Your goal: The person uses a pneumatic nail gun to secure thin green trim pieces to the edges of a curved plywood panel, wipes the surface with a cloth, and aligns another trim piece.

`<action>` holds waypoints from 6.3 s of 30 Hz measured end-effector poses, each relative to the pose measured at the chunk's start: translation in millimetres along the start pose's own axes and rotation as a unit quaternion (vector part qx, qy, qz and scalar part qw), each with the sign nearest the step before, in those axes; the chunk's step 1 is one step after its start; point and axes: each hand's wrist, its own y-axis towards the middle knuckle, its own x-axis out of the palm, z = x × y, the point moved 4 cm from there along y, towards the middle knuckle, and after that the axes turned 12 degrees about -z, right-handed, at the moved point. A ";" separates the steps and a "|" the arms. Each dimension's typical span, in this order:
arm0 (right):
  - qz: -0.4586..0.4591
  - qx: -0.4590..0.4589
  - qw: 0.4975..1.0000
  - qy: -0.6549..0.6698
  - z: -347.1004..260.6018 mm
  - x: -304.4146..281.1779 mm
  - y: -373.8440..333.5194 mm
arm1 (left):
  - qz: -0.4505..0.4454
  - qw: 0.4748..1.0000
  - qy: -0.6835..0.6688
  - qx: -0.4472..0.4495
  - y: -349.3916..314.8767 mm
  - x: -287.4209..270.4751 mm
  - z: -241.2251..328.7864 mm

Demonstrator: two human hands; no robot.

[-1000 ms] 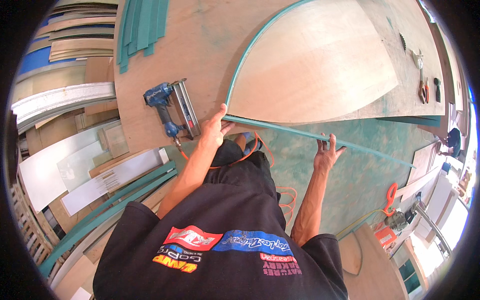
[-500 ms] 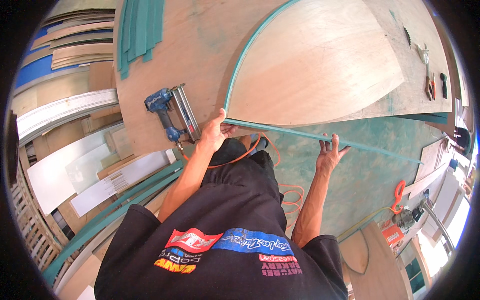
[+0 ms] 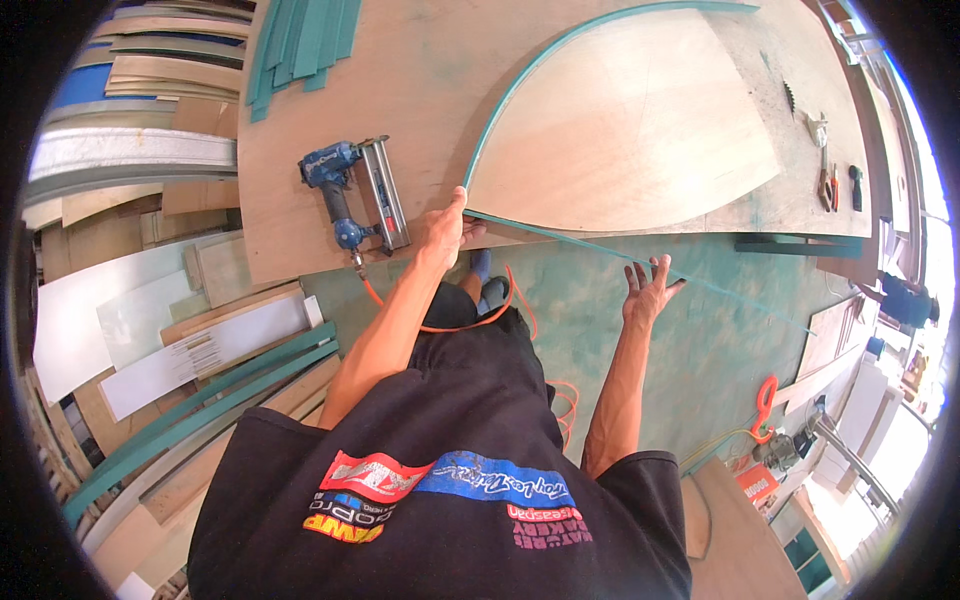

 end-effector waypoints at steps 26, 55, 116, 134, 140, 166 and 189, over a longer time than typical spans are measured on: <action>-0.112 0.095 0.980 0.137 58.0 21.9 -33.4 | -0.173 0.965 0.077 -0.182 -3.5 -26.5 39.3; 0.038 0.035 0.998 0.040 77.7 88.4 -32.5 | -0.160 0.792 0.553 0.204 41.1 1.1 91.2; -0.138 -0.274 0.913 0.267 -60.2 -114.1 -370.5 | -0.437 0.832 0.308 -0.148 -172.3 -54.6 -138.9; -0.186 -0.291 0.905 0.249 -148.9 -221.8 -316.1 | -0.681 0.550 0.048 -0.482 -435.3 210.6 -197.5; -0.274 -0.249 0.882 0.290 -170.8 -293.3 -294.3 | -0.673 0.545 -0.038 -0.498 -445.6 263.8 -281.0; -0.373 -0.160 0.850 0.335 -301.3 -182.6 -0.6 | -0.636 0.749 0.064 -0.174 -289.8 484.1 -197.3; -0.113 0.054 0.988 0.088 -294.6 -375.2 271.4 | -0.509 0.849 0.124 -0.075 -6.4 799.2 -188.2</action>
